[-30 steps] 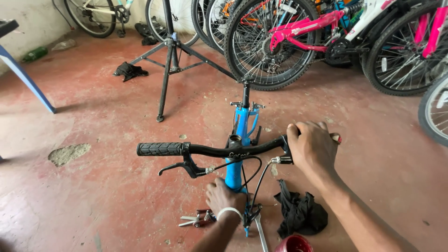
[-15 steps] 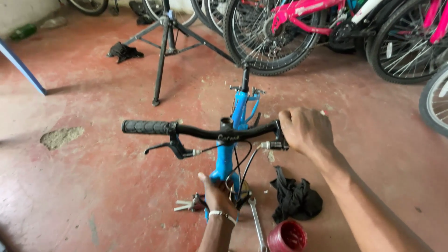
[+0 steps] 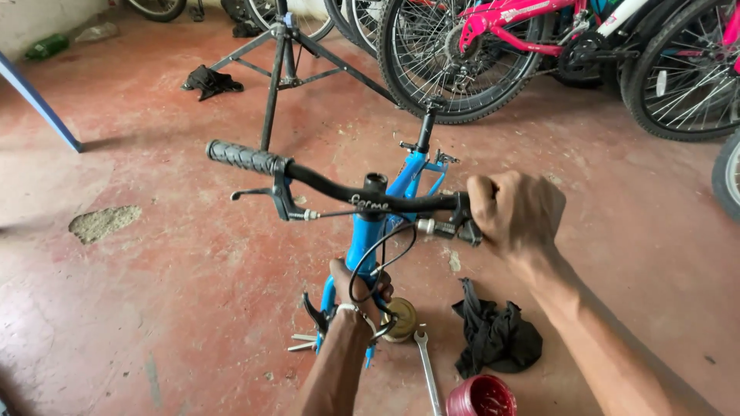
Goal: Removing a bicycle fork from a frame by loosening the stem bolts and removing the handlebars.
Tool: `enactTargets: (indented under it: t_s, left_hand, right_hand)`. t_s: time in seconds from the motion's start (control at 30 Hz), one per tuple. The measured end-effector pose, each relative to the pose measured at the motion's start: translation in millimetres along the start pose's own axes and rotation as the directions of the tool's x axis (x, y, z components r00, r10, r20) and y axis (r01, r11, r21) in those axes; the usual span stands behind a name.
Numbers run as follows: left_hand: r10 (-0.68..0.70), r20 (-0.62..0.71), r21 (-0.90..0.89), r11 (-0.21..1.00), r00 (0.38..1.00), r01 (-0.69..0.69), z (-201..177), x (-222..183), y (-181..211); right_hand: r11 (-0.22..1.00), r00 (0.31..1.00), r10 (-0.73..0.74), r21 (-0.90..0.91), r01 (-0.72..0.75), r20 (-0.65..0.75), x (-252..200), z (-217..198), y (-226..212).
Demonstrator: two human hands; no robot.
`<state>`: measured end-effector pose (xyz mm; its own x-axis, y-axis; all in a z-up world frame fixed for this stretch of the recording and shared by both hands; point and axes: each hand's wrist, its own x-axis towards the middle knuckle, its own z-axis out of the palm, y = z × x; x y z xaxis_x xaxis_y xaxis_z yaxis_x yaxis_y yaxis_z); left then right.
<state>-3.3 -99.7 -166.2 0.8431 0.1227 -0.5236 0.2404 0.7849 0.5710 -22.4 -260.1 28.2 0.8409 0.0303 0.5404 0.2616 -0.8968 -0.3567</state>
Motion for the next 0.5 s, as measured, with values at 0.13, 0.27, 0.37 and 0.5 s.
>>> enactTargets:
  t_s: [0.13,0.27,0.37,0.5]
  left_hand:
    - [-0.043,-0.07,0.074,0.996,0.997,0.048,11.6,-32.2,26.8]
    - [-0.218,0.047,0.038,0.976,0.975,0.216,17.2,-58.9,45.5]
    - [-0.186,0.019,0.023,0.982,0.982,0.185,12.8,-51.8,45.6]
    - [-0.095,-0.122,0.001,0.995,0.988,0.096,2.7,-50.4,47.5]
  right_hand:
    - [0.998,0.998,-0.013,0.067,0.009,0.061,25.3,6.1,7.6]
    - [0.995,0.993,-0.103,0.024,0.101,0.063,40.4,30.5,24.1]
    - [0.992,0.993,-0.085,0.103,0.076,0.087,44.5,42.1,33.1]
    - [0.996,0.988,-0.06,0.075,0.05,0.145,28.8,45.6,23.0]
